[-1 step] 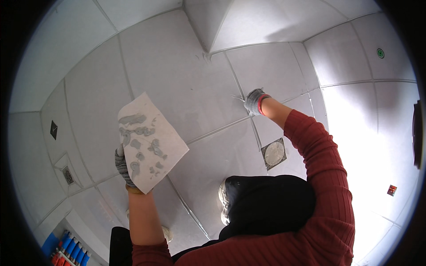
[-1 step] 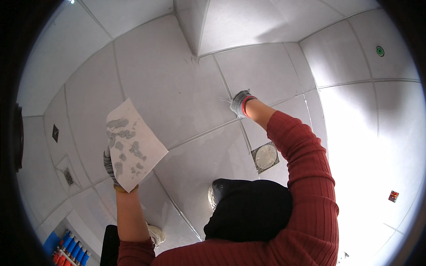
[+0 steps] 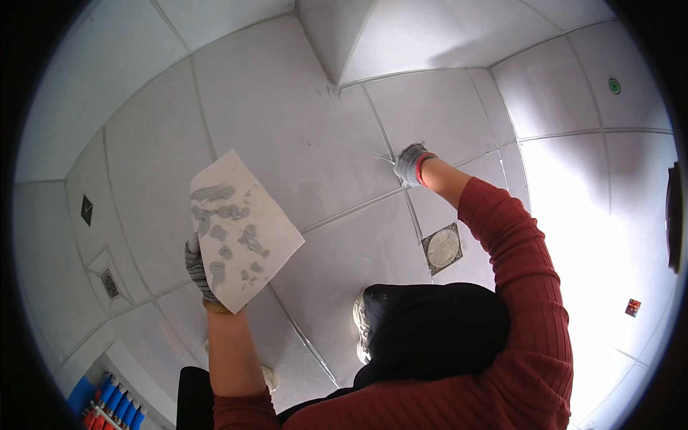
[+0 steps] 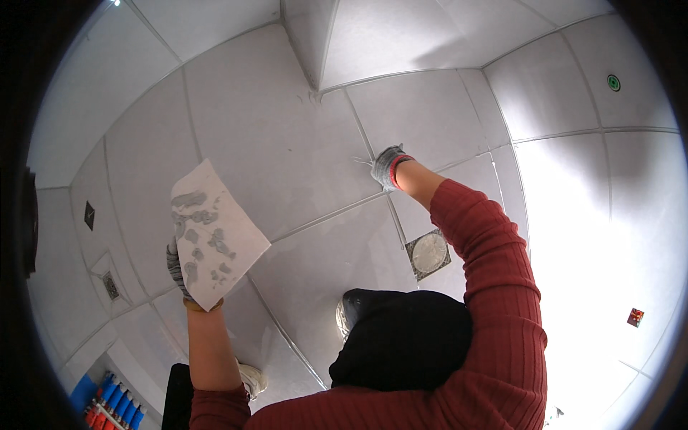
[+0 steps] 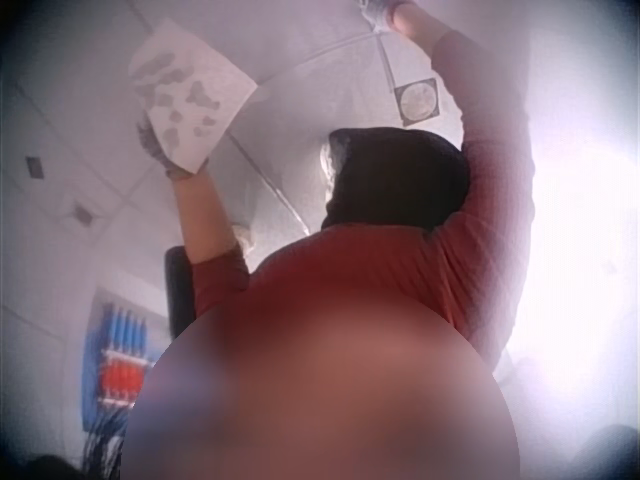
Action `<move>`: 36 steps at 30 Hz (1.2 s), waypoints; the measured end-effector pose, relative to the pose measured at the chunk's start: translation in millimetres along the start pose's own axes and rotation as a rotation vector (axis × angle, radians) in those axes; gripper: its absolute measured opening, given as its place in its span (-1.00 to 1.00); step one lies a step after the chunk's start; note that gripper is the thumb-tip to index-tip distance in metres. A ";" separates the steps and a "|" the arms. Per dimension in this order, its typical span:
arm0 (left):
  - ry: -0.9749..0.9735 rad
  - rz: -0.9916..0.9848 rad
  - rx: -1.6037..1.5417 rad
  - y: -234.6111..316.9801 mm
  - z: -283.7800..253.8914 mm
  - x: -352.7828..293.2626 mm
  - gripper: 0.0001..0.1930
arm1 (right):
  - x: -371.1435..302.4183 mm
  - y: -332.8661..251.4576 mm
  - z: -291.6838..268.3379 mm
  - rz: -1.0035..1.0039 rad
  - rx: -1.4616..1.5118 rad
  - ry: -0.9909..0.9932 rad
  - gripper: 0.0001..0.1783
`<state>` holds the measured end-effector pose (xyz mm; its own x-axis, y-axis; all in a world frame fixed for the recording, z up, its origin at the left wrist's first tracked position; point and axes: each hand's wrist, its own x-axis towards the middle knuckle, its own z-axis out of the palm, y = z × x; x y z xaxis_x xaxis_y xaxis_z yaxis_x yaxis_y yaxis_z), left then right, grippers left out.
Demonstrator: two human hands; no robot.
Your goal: The person applies grout into the gaps between white floor tiles using a small tool and a paper template. They repeatedly scoop grout from the paper and press it into the joints, then wipe excess material from the tile surfaces.
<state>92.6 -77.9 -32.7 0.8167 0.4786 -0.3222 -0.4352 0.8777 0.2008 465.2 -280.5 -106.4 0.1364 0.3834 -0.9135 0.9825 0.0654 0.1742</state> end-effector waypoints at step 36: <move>0.090 0.073 0.039 4.5 -13.6 -3.0 -0.54 | 17.4 34.3 -58.6 0.062 -0.217 0.089 -0.77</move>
<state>83.1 -75.1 -43.4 0.7450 0.5433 -0.3870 -0.4760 0.8394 0.2621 493.9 -217.7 -94.7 0.1742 0.4722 -0.8641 0.9213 0.2317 0.3124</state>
